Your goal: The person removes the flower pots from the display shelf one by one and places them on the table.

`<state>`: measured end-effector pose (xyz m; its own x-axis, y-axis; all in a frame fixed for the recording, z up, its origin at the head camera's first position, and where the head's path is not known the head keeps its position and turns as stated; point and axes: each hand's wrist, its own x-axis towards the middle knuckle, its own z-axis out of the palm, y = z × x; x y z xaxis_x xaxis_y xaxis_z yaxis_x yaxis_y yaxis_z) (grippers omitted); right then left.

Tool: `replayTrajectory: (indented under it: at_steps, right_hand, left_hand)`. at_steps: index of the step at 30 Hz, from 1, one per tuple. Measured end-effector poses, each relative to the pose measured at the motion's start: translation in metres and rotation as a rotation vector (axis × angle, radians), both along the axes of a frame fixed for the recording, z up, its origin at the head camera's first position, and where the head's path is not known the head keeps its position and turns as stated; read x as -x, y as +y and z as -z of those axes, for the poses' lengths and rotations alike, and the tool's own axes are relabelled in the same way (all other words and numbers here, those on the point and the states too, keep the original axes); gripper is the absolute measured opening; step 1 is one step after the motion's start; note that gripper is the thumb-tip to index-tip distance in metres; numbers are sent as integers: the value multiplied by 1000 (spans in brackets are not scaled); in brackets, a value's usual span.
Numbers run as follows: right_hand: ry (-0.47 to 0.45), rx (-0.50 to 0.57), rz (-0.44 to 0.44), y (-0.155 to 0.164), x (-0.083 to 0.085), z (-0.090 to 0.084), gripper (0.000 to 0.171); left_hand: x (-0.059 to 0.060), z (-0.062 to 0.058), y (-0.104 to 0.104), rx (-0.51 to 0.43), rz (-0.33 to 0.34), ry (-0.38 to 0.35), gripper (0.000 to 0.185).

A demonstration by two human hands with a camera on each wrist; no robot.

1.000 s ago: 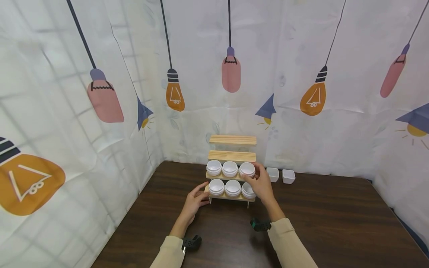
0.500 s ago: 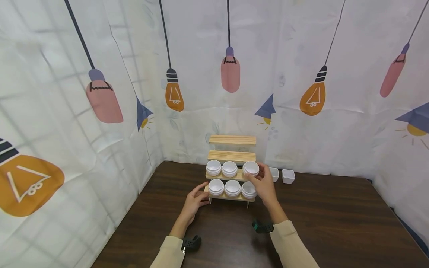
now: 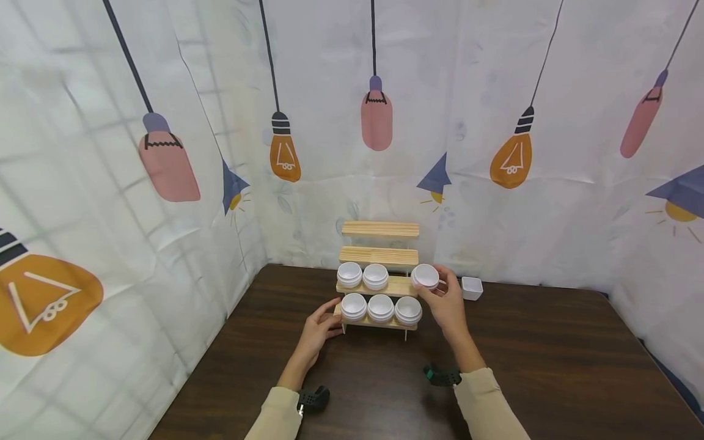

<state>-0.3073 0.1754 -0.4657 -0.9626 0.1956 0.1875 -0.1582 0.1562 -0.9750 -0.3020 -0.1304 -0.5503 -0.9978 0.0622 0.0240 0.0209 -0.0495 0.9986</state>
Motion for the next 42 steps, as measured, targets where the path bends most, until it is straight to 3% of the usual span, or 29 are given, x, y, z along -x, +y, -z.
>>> replayTrajectory:
  at_steps: [10, 27, 42]
  right_hand:
    - [-7, 19, 22, 13, -6, 1, 65]
    - [12, -62, 84, 35, -10, 18, 61]
    - [-66, -123, 78, 45, -13, 24, 63]
  left_hand:
    - [0, 0, -1, -4, -5, 4, 48]
    - [-2, -1, 1, -8, 3, 12, 48]
    - [-1, -2, 1, -2, 6, 1, 48]
